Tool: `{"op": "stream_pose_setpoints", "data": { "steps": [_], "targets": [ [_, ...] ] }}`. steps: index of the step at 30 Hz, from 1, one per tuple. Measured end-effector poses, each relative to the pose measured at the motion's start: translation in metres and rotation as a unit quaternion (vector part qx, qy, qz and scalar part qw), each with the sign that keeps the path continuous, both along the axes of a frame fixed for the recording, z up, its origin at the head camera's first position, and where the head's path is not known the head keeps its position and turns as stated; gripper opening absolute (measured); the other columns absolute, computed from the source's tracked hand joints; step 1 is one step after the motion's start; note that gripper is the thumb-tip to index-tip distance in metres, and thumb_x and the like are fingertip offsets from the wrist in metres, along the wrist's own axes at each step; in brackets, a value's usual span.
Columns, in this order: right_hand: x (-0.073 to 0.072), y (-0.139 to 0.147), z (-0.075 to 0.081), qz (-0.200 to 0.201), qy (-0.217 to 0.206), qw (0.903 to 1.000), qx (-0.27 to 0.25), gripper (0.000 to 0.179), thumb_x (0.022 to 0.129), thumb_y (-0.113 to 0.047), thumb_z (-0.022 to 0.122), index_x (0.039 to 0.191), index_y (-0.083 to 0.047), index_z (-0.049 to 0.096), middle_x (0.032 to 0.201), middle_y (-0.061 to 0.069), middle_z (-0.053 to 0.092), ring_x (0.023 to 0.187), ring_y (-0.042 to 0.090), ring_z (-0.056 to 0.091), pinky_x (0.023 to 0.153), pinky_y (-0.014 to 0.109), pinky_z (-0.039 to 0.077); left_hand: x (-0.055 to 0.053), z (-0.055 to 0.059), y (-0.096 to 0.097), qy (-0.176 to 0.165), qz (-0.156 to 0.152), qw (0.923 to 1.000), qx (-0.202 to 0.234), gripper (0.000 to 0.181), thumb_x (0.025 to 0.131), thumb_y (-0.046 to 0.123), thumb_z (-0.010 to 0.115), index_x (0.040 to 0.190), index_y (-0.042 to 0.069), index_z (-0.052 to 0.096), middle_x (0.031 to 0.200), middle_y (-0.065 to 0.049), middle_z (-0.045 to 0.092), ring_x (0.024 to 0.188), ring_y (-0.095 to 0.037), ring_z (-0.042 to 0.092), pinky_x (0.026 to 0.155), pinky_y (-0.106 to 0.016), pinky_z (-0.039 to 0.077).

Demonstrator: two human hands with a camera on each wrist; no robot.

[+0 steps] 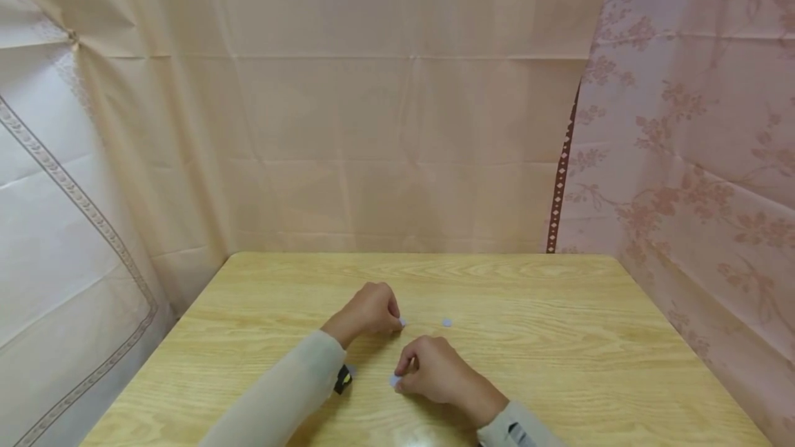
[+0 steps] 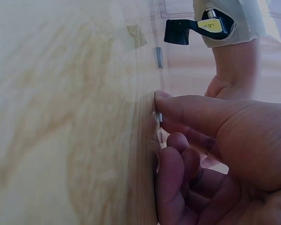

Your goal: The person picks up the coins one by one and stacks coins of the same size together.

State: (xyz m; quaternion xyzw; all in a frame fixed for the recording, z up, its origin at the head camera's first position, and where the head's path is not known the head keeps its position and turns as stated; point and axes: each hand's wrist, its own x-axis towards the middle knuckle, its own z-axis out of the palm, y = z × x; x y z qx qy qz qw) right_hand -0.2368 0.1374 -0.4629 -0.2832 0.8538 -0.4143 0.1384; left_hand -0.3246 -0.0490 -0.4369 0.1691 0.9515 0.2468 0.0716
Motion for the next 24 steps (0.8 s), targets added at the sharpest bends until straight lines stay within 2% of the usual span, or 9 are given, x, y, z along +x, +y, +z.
{"op": "stream_pose_setpoints", "data": {
  "steps": [6,17,24],
  "targets": [
    [0.000,0.000,0.000,-0.006,-0.002,1.0000,0.005,0.011,0.086,-0.022,0.086,0.091,-0.016,0.079,0.066,-0.006,0.063,0.055,0.002,0.051,0.049,0.017,0.041,0.001,0.005,-0.007,0.012,-0.008,0.9997,0.021,0.016,0.079,0.018,0.090,0.070,0.016,0.076,0.073,0.007,0.070,0.065,-0.010,0.060,0.060,-0.025,0.053],
    [0.000,0.000,0.001,-0.011,-0.001,0.9999,0.008,0.011,0.085,-0.022,0.086,0.091,-0.016,0.079,0.063,-0.007,0.061,0.053,0.002,0.049,0.048,0.016,0.039,0.003,0.010,-0.017,0.017,-0.003,0.9992,0.035,0.016,0.080,0.020,0.089,0.069,0.018,0.076,0.072,0.010,0.069,0.066,-0.009,0.061,0.061,-0.026,0.053],
    [0.000,0.000,0.001,-0.011,-0.004,0.9999,0.006,0.012,0.085,-0.022,0.086,0.092,-0.016,0.078,0.061,-0.007,0.060,0.051,0.002,0.049,0.047,0.014,0.039,0.009,0.010,-0.024,0.014,0.006,0.9986,0.051,0.012,0.080,0.019,0.087,0.074,0.018,0.077,0.075,0.008,0.071,0.069,-0.011,0.062,0.064,-0.028,0.054]
  ]
}}
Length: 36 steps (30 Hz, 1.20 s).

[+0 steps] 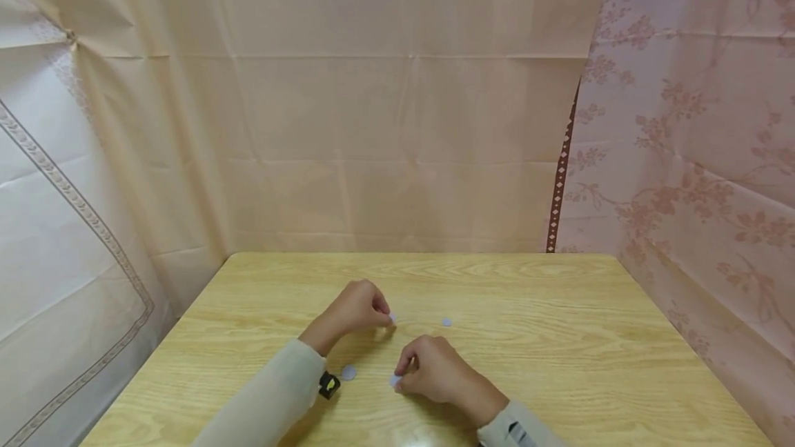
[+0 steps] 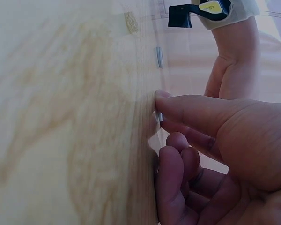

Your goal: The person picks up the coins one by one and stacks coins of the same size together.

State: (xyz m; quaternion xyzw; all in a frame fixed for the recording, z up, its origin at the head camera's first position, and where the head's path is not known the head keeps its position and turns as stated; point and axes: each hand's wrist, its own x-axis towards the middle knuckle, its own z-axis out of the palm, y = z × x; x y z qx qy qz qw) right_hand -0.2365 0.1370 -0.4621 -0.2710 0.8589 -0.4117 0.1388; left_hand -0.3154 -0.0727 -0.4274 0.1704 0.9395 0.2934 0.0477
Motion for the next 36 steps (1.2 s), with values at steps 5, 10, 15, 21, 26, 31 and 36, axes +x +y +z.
{"op": "stream_pose_setpoints", "data": {
  "steps": [5,10,15,21,26,31,36],
  "targets": [
    [0.001,0.000,0.000,0.000,0.004,1.0000,0.002,0.012,0.086,-0.023,0.086,0.092,-0.016,0.079,0.061,-0.007,0.059,0.051,0.002,0.049,0.047,0.015,0.039,0.006,0.002,-0.003,0.006,-0.002,0.9999,0.014,0.008,0.079,0.017,0.085,0.077,0.016,0.077,0.075,0.008,0.071,0.066,-0.010,0.061,0.063,-0.028,0.053],
    [0.001,0.001,0.002,0.000,0.003,1.0000,-0.002,0.012,0.086,-0.022,0.085,0.092,-0.015,0.078,0.061,-0.007,0.059,0.051,0.002,0.049,0.047,0.014,0.039,0.012,0.004,-0.007,0.020,-0.011,0.9995,0.024,0.003,0.080,0.015,0.082,0.082,0.014,0.079,0.075,0.009,0.071,0.064,-0.009,0.060,0.062,-0.026,0.054],
    [0.001,0.001,0.001,0.005,-0.003,0.9999,-0.010,0.012,0.087,-0.021,0.085,0.093,-0.013,0.078,0.061,-0.006,0.059,0.050,0.002,0.048,0.046,0.014,0.039,0.021,0.010,-0.014,0.033,-0.021,0.9983,0.043,0.003,0.080,0.014,0.081,0.082,0.012,0.079,0.073,0.009,0.070,0.064,-0.009,0.061,0.063,-0.026,0.054],
    [0.001,0.001,0.000,0.007,-0.004,0.9999,-0.013,0.013,0.086,-0.020,0.085,0.093,-0.012,0.077,0.061,-0.006,0.059,0.050,0.002,0.049,0.046,0.014,0.041,0.034,0.012,-0.019,0.032,-0.034,0.9976,0.051,0.004,0.080,0.014,0.081,0.079,0.014,0.077,0.070,0.009,0.068,0.060,-0.007,0.058,0.058,-0.025,0.051],
    [0.001,0.001,0.000,0.005,-0.003,0.9999,-0.010,0.013,0.086,-0.021,0.085,0.093,-0.013,0.077,0.061,-0.006,0.060,0.050,0.002,0.050,0.045,0.014,0.041,0.043,0.013,-0.022,0.050,-0.032,0.9978,0.029,0.005,0.079,0.020,0.082,0.079,0.018,0.077,0.070,0.013,0.067,0.058,-0.006,0.054,0.061,-0.026,0.048],
    [0.000,0.001,0.000,0.000,-0.007,1.0000,-0.007,0.012,0.086,-0.021,0.085,0.092,-0.014,0.077,0.060,-0.007,0.059,0.049,0.002,0.048,0.045,0.013,0.039,0.047,0.014,-0.024,0.080,-0.032,0.9963,0.002,0.006,0.079,0.026,0.082,0.078,0.024,0.077,0.068,0.020,0.065,0.057,-0.005,0.052,0.076,-0.034,0.043],
    [0.001,0.002,-0.001,0.005,-0.005,0.9999,-0.011,0.012,0.086,-0.020,0.085,0.093,-0.014,0.077,0.057,-0.008,0.058,0.047,0.001,0.048,0.043,0.013,0.039,0.051,0.014,-0.025,0.083,-0.042,0.9956,0.000,0.005,0.078,0.026,0.082,0.077,0.026,0.077,0.067,0.021,0.064,0.053,-0.004,0.048,0.081,-0.037,0.042]
  ]
}}
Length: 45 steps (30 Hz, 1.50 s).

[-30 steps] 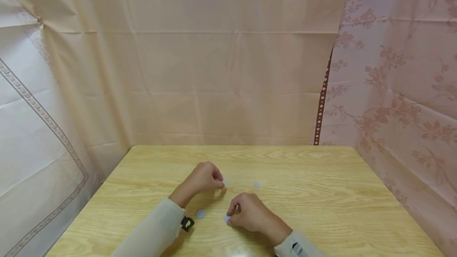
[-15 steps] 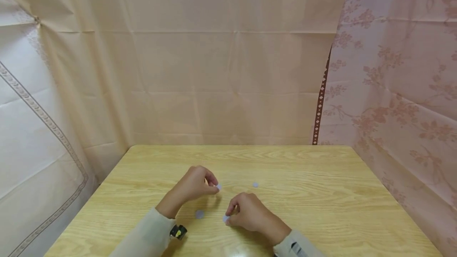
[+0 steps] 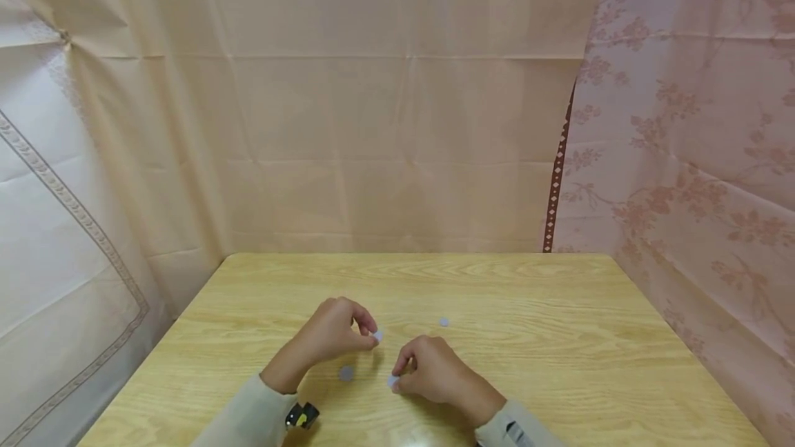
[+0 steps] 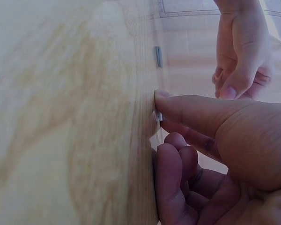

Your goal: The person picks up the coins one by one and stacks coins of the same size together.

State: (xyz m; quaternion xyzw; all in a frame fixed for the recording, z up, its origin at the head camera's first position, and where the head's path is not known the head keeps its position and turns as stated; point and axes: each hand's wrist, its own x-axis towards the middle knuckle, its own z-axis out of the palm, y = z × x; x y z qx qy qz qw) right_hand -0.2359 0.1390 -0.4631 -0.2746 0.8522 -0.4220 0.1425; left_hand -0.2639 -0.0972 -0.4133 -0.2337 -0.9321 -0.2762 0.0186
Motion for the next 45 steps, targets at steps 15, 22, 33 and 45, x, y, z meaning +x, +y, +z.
{"op": "stream_pose_setpoints", "data": {
  "steps": [15,22,33,45],
  "targets": [
    [-0.001,0.001,0.003,0.002,0.003,1.0000,-0.002,0.013,0.087,-0.020,0.084,0.094,-0.012,0.078,0.057,-0.008,0.059,0.045,0.001,0.047,0.043,0.013,0.040,0.003,-0.007,0.004,-0.048,-0.039,0.9980,-0.010,0.007,0.078,0.028,0.084,0.079,0.027,0.077,0.068,0.021,0.065,0.055,-0.004,0.053,0.073,-0.031,0.045],
    [0.000,0.000,0.002,0.002,0.001,1.0000,-0.004,0.014,0.086,-0.021,0.085,0.093,-0.012,0.077,0.056,-0.007,0.058,0.045,0.001,0.047,0.043,0.013,0.040,0.007,-0.011,0.007,-0.062,-0.047,0.9969,-0.012,0.007,0.077,0.023,0.085,0.077,0.024,0.078,0.065,0.017,0.065,0.054,-0.003,0.053,0.073,-0.030,0.050],
    [0.001,0.000,0.000,0.005,0.004,1.0000,-0.005,0.014,0.086,-0.021,0.084,0.094,-0.011,0.078,0.056,-0.008,0.058,0.043,0.001,0.049,0.042,0.015,0.043,0.013,-0.016,0.011,-0.096,-0.055,0.9935,-0.024,0.014,0.075,0.020,0.088,0.073,0.024,0.075,0.064,0.017,0.064,0.055,-0.003,0.060,0.057,-0.022,0.050],
    [0.000,-0.001,0.001,-0.006,-0.003,1.0000,-0.003,0.012,0.085,-0.021,0.086,0.092,-0.013,0.079,0.056,-0.006,0.060,0.044,0.003,0.049,0.042,0.015,0.042,0.014,-0.020,0.016,-0.054,-0.073,0.9930,-0.075,0.021,0.074,0.026,0.090,0.067,0.032,0.071,0.058,0.025,0.060,0.058,0.002,0.058,0.102,-0.058,0.044]
  ]
}}
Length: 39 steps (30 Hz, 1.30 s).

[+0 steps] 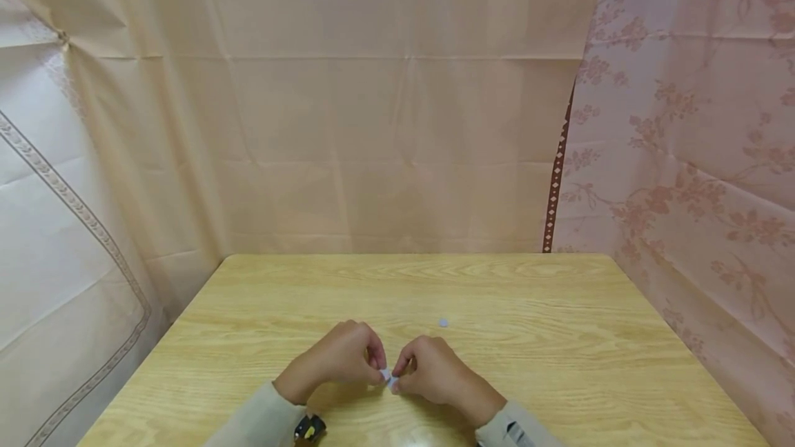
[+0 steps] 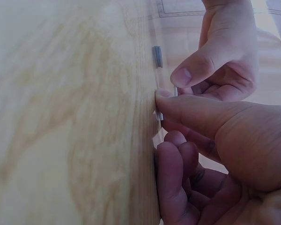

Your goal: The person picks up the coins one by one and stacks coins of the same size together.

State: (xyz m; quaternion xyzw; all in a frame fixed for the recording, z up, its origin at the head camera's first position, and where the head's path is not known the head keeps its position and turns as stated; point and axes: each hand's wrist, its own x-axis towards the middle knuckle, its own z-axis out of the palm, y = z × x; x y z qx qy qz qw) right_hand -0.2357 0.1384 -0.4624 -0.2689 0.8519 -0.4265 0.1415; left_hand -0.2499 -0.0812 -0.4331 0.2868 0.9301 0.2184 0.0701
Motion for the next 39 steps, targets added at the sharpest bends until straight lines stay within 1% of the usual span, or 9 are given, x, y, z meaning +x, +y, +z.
{"op": "stream_pose_setpoints", "data": {
  "steps": [2,4,6,8,11,18,29,33,39],
  "targets": [
    [-0.0002,0.0000,-0.0003,-0.003,-0.003,1.0000,0.001,0.012,0.085,-0.020,0.086,0.091,-0.013,0.079,0.057,-0.006,0.060,0.044,0.003,0.049,0.042,0.015,0.042,0.0001,-0.0002,0.0006,0.004,-0.003,1.0000,-0.001,0.021,0.074,0.026,0.090,0.066,0.032,0.071,0.057,0.025,0.059,0.058,0.002,0.057,0.107,-0.067,0.040],
    [-0.0003,0.0002,-0.0006,-0.006,-0.005,1.0000,0.000,0.012,0.085,-0.020,0.086,0.091,-0.013,0.079,0.057,-0.006,0.061,0.043,0.003,0.049,0.042,0.016,0.042,0.0005,-0.0002,0.0008,0.005,-0.006,1.0000,-0.002,0.022,0.073,0.025,0.090,0.066,0.032,0.071,0.057,0.025,0.059,0.058,0.002,0.057,0.107,-0.070,0.038],
    [-0.0004,0.0004,-0.0008,-0.006,-0.006,1.0000,-0.001,0.011,0.085,-0.019,0.086,0.091,-0.013,0.079,0.057,-0.006,0.061,0.043,0.003,0.049,0.042,0.016,0.042,0.0012,-0.0001,0.0010,0.002,-0.008,1.0000,-0.004,0.022,0.072,0.025,0.091,0.065,0.032,0.071,0.057,0.026,0.059,0.057,0.002,0.058,0.104,-0.060,0.044],
    [-0.0004,0.0004,-0.0008,-0.005,-0.005,1.0000,-0.002,0.011,0.085,-0.018,0.086,0.091,-0.013,0.079,0.057,-0.006,0.061,0.043,0.003,0.048,0.042,0.016,0.042,0.0015,-0.0001,0.0011,-0.003,-0.010,0.9999,-0.007,0.022,0.072,0.025,0.091,0.065,0.032,0.071,0.057,0.026,0.059,0.057,0.002,0.058,0.095,-0.044,0.049],
    [-0.0004,0.0003,-0.0002,-0.003,-0.005,1.0000,-0.004,0.011,0.085,-0.018,0.086,0.091,-0.013,0.078,0.058,-0.005,0.062,0.043,0.003,0.048,0.041,0.016,0.042,0.0016,-0.0009,0.0014,-0.006,-0.014,0.9998,-0.012,0.022,0.072,0.025,0.090,0.066,0.032,0.071,0.057,0.026,0.058,0.056,0.002,0.058,0.079,-0.030,0.046],
    [-0.0002,0.0006,-0.0001,-0.001,-0.002,1.0000,-0.006,0.012,0.085,-0.018,0.086,0.091,-0.013,0.078,0.060,-0.005,0.063,0.044,0.003,0.049,0.042,0.015,0.042,0.0011,-0.0049,0.0036,0.001,-0.021,0.9995,-0.023,0.022,0.071,0.025,0.089,0.064,0.033,0.070,0.055,0.027,0.057,0.056,0.003,0.057,0.080,-0.030,0.044],
    [-0.0005,0.0005,0.0003,-0.002,-0.001,1.0000,-0.005,0.011,0.085,-0.018,0.086,0.091,-0.012,0.078,0.062,-0.002,0.066,0.045,0.003,0.051,0.043,0.017,0.044,0.0006,-0.0071,0.0044,0.003,-0.021,0.9995,-0.022,0.023,0.071,0.026,0.089,0.064,0.034,0.069,0.055,0.028,0.057,0.056,0.004,0.057,0.075,-0.024,0.044],
    [-0.0009,0.0010,0.0008,0.001,-0.010,0.9999,-0.008,0.012,0.085,-0.018,0.086,0.092,-0.012,0.078,0.061,-0.003,0.066,0.044,0.003,0.050,0.042,0.017,0.044,0.0008,-0.0071,0.0045,-0.004,-0.018,0.9996,-0.020,0.023,0.071,0.025,0.090,0.064,0.033,0.069,0.055,0.027,0.058,0.055,0.003,0.057,0.068,-0.021,0.044],
    [-0.0007,0.0037,0.0030,0.009,-0.035,0.9993,-0.010,0.010,0.085,-0.014,0.084,0.094,-0.012,0.079,0.057,-0.005,0.059,0.043,0.003,0.046,0.042,0.016,0.041,0.0024,-0.0058,0.0042,-0.009,-0.015,0.9996,-0.022,0.024,0.071,0.028,0.092,0.067,0.032,0.069,0.057,0.026,0.058,0.057,0.004,0.057,0.068,-0.021,0.044]
  ]
}}
